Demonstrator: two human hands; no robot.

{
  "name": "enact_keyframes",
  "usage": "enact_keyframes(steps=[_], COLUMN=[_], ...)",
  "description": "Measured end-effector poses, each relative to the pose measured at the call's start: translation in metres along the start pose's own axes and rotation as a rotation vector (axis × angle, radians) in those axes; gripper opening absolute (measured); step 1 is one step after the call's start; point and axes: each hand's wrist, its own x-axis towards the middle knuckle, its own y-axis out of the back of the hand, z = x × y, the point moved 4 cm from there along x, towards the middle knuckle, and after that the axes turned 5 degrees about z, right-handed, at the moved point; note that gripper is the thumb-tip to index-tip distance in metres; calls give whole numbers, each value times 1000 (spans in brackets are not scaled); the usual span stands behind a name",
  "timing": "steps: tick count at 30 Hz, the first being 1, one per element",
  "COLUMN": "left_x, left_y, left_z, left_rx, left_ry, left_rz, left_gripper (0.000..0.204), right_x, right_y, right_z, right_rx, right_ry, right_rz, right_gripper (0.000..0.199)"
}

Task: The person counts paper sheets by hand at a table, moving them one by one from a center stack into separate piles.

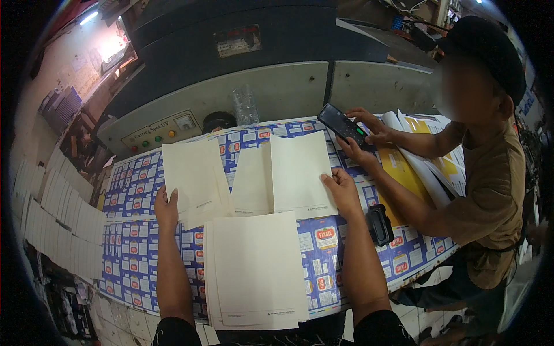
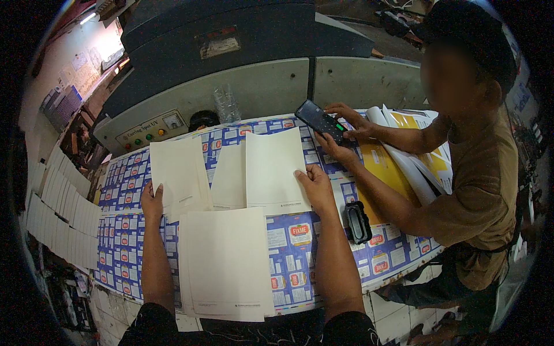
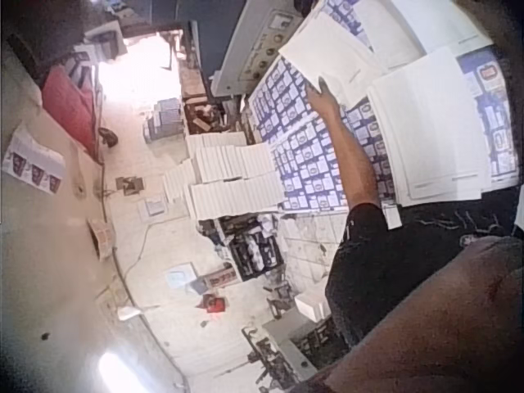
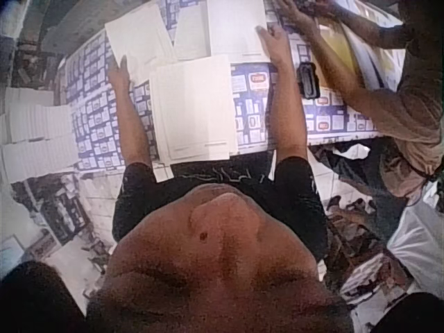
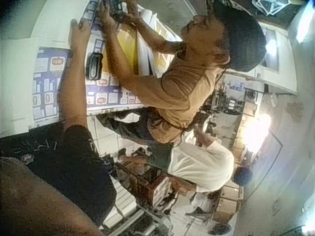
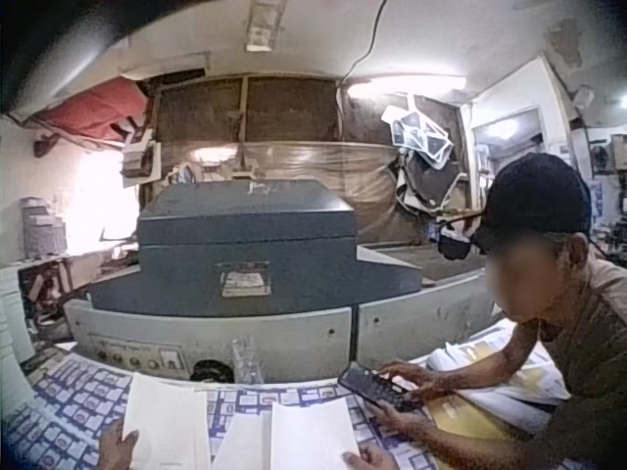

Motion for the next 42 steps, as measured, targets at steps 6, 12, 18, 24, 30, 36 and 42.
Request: enact_keyframes(steps=[6, 12, 18, 24, 30, 36, 42], left_x=[-2, -4, -4, -8, -6, -5, -5], left_y=[3, 0, 2, 0, 0, 1, 2], left_z=[1, 8, 8, 17, 14, 10, 8], left_rx=[0, 26, 18, 12, 2, -5, -18], left_ry=[-28, -14, -14, 4, -4, -11, -16], left_rz=[29, 31, 15, 22, 16, 6, 29], left_gripper=[38, 39, 41, 37, 42, 42, 35], right_x=[-4, -1, -2, -3, 0, -2, -4], right_y=[-5, 0, -3, -2, 0, -2, -5], right_z=[-9, -2, -3, -6, -1, -4, -6], right_rx=[-20, -34, -8, -32, -28, -17, 11], right_ry=[-3, -2, -5, 0, 5, -1, -10], right_rz=[4, 14, 15, 25, 23, 18, 6], right_gripper=[21, 22, 22, 20, 20, 20, 20])
